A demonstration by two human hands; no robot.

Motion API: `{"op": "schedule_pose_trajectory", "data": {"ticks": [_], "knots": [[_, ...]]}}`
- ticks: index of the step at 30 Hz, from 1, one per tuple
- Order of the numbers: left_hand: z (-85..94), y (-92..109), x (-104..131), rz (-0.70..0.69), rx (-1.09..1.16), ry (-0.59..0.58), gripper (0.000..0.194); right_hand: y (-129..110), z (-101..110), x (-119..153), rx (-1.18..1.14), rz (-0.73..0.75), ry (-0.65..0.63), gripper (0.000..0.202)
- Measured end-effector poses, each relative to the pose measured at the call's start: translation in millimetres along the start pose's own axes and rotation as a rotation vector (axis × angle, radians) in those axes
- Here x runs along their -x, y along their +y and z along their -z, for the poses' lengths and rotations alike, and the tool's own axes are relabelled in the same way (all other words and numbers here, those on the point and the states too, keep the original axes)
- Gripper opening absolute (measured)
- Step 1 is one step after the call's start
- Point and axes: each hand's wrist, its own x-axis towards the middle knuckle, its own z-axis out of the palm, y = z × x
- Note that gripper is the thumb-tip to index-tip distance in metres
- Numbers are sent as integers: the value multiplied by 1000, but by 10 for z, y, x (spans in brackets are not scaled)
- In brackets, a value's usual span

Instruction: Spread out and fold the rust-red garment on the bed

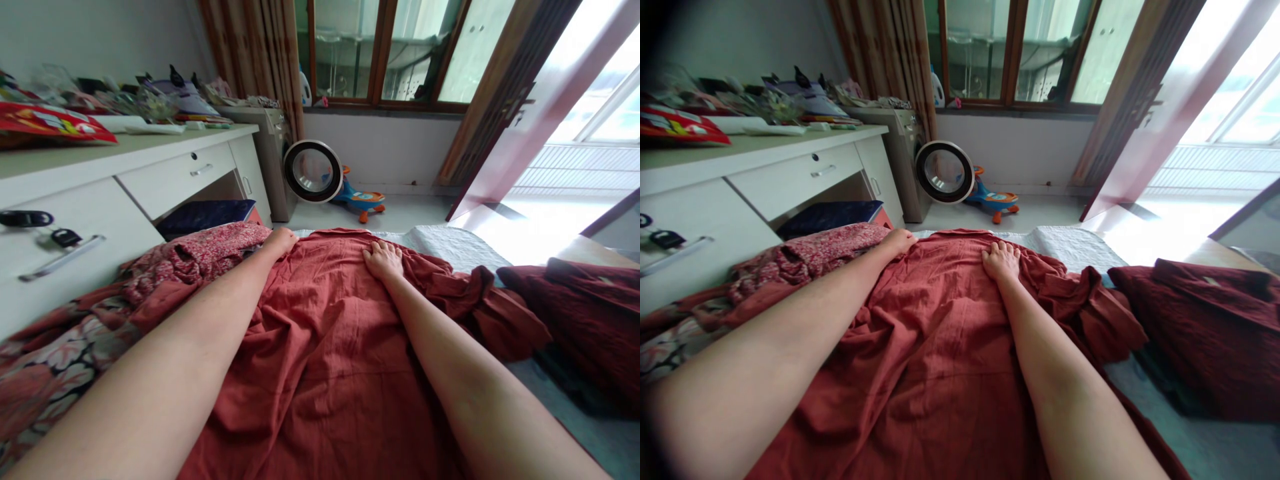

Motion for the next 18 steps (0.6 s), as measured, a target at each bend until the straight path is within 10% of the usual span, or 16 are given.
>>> {"op": "schedule_pose_trajectory", "data": {"ticks": [11, 18], "knots": [[36, 113, 126, -74, -281, 239, 39, 20, -42, -11, 12, 1, -17, 51], [-105, 142, 250, -134, -382, 157, 39, 18, -42, -24, 29, -25, -63, 56]]}}
